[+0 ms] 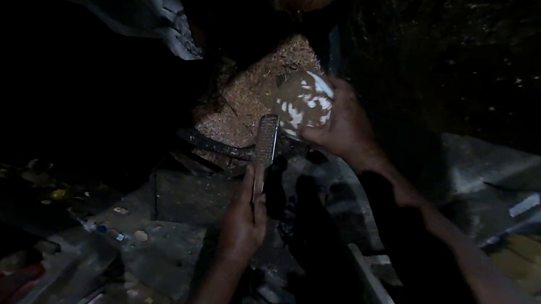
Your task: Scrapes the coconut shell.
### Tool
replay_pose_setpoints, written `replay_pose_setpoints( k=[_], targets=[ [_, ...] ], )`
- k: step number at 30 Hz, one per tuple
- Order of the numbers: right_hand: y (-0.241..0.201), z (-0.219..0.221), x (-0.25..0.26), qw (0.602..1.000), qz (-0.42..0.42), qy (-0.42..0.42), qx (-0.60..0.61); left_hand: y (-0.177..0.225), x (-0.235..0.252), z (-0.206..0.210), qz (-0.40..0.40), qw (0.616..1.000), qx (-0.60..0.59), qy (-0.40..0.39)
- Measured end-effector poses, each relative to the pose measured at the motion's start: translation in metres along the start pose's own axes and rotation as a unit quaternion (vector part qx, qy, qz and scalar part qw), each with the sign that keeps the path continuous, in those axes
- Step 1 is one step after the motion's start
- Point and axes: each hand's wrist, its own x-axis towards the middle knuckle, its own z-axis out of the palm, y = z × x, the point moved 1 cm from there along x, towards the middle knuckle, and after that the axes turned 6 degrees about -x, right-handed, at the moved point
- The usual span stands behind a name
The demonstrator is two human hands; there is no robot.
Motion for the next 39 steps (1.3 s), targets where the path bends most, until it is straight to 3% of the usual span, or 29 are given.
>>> replay_pose_setpoints(
  k=[4,7,10,12,14,21,27,31,33,39],
  targets=[
    [0.001,0.021,0.005,0.998,-0.041,0.052,0.000,0.062,0.076,-0.024,-0.104,0.991,-0.005,-0.079],
    [-0.003,0.034,0.004,0.994,-0.072,0.080,-0.021,0.088,0.131,-0.028,-0.073,0.992,-0.027,-0.101],
    [0.002,0.023,0.020,0.996,-0.061,0.070,-0.002,0.088,0.088,-0.017,-0.006,0.998,0.024,-0.063],
    [0.005,0.014,0.029,0.998,0.002,0.052,0.021,0.075,0.033,-0.005,-0.005,0.997,0.055,-0.063],
    [0.007,0.014,0.033,0.997,0.035,0.060,0.036,0.070,0.011,-0.004,-0.013,0.996,0.056,-0.064],
    [0.003,0.031,0.004,0.993,-0.097,0.068,-0.018,0.115,0.136,-0.034,-0.077,0.989,0.053,-0.117],
    [-0.001,0.031,0.015,0.995,-0.060,0.078,-0.027,0.087,0.022,-0.019,-0.005,0.994,0.097,-0.040],
    [-0.002,0.039,0.009,0.988,-0.124,0.080,-0.056,0.121,0.092,-0.036,-0.076,0.984,0.130,-0.094],
    [0.001,0.038,0.008,0.985,-0.141,0.070,-0.068,0.127,0.118,-0.034,-0.043,0.983,0.138,-0.109],
    [-0.002,0.025,0.026,0.995,-0.070,0.043,-0.063,0.064,0.012,0.011,-0.002,0.994,0.112,-0.020]
  ],
)
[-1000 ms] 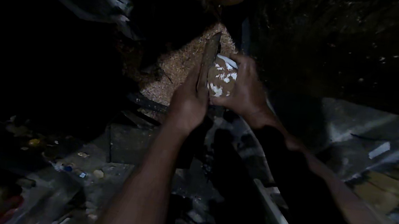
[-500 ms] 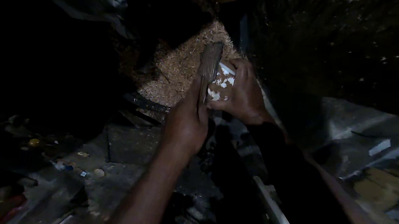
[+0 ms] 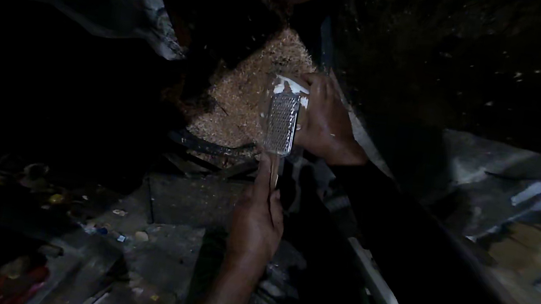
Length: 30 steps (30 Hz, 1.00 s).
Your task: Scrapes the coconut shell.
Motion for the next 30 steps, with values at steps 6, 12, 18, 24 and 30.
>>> replay_pose_setpoints(
  k=[6,12,18,24,30],
  targets=[
    [-0.001,0.001,0.001,1.000,-0.007,-0.004,0.014,0.025,0.075,-0.008,0.019,1.000,0.009,0.020],
    [0.011,-0.007,0.009,0.998,0.024,-0.023,0.051,-0.044,0.003,0.031,0.041,0.998,-0.012,0.045],
    [-0.001,-0.003,0.012,0.998,-0.036,-0.060,-0.006,-0.004,0.060,0.013,0.055,0.997,0.020,0.058],
    [-0.005,-0.003,0.013,0.999,0.045,-0.020,0.023,-0.036,0.018,0.016,0.022,0.997,0.031,0.064],
    [0.018,-0.009,0.006,0.999,-0.005,-0.028,0.032,-0.014,0.059,0.015,0.037,0.998,0.013,0.044]
  ],
)
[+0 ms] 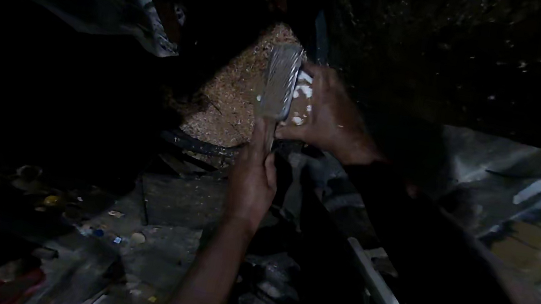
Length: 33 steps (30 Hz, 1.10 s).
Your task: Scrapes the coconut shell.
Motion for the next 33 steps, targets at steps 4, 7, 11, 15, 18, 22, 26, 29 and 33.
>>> replay_pose_setpoints(
  k=[4,7,11,15,18,22,26,29,33],
  targets=[
    [0.022,-0.011,-0.009,0.996,0.038,-0.066,0.049,-0.049,-0.044,0.014,-0.172,0.959,-0.217,-0.057],
    [0.016,-0.005,-0.018,0.993,0.052,-0.026,0.102,-0.036,-0.039,0.015,-0.229,0.893,-0.369,-0.121],
    [0.021,0.003,-0.021,0.986,-0.012,0.013,0.167,-0.038,-0.053,-0.008,-0.177,0.921,-0.332,-0.099],
    [-0.005,-0.014,-0.020,0.993,0.067,-0.092,0.030,-0.040,-0.053,-0.031,-0.104,0.975,-0.184,-0.068],
    [0.008,0.025,-0.030,0.997,0.035,0.038,0.053,-0.004,-0.010,-0.047,-0.138,0.982,-0.113,-0.067],
    [0.001,0.032,-0.024,0.996,0.026,0.058,0.063,0.025,0.072,-0.061,-0.115,0.982,-0.107,-0.102],
    [-0.006,0.022,-0.015,0.999,0.033,0.014,0.014,0.028,0.024,-0.052,-0.067,0.993,-0.075,-0.066],
    [-0.005,0.018,-0.009,0.998,0.055,0.011,0.014,0.016,-0.051,-0.037,-0.027,0.997,-0.052,-0.041],
    [-0.012,0.019,-0.015,0.999,0.040,-0.001,0.033,0.040,0.000,-0.061,-0.097,0.991,-0.028,-0.092]
  ],
)
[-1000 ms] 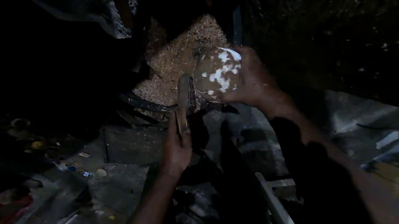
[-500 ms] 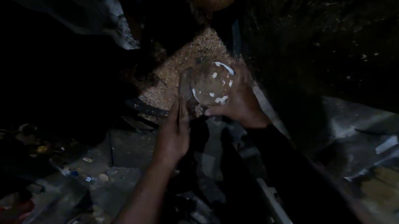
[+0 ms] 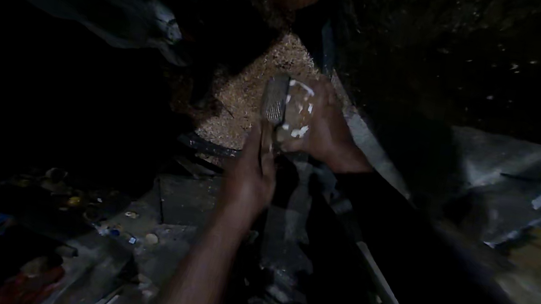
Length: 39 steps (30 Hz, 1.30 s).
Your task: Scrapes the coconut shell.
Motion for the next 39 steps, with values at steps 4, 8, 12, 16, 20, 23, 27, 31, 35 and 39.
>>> replay_pose_setpoints(
  k=[4,8,12,16,20,23,27,31,35,39],
  targets=[
    [-0.002,0.003,-0.001,0.997,-0.036,-0.005,-0.063,0.005,0.023,0.012,0.029,0.998,0.002,0.049],
    [-0.011,0.005,0.002,0.999,-0.002,0.005,-0.050,-0.043,-0.052,0.060,0.062,0.994,0.055,0.075],
    [-0.024,0.007,-0.003,0.998,-0.013,0.003,-0.064,-0.005,0.006,0.019,0.026,0.998,0.027,0.059],
    [-0.033,0.005,0.001,0.992,-0.036,-0.021,-0.122,-0.010,0.004,0.025,0.038,0.993,0.092,0.068],
    [-0.042,0.011,-0.001,0.993,-0.032,0.003,-0.117,-0.035,-0.048,0.031,0.035,0.990,0.109,0.080],
    [-0.046,0.016,-0.004,0.990,-0.045,-0.003,-0.132,-0.002,0.008,-0.004,-0.003,0.994,0.098,0.043],
    [-0.033,0.002,0.002,0.988,-0.040,-0.033,-0.147,-0.020,0.010,0.011,0.051,0.995,0.060,0.061],
    [-0.022,-0.001,0.006,0.995,-0.024,-0.024,-0.099,-0.056,-0.038,0.040,0.071,0.995,0.005,0.069],
    [-0.022,0.006,0.000,0.994,-0.062,0.001,-0.091,-0.013,0.033,-0.010,-0.015,0.999,-0.030,0.005],
    [-0.014,0.007,0.000,0.993,-0.058,-0.006,-0.099,-0.033,-0.005,0.017,0.019,0.996,-0.062,0.055]
  ],
)
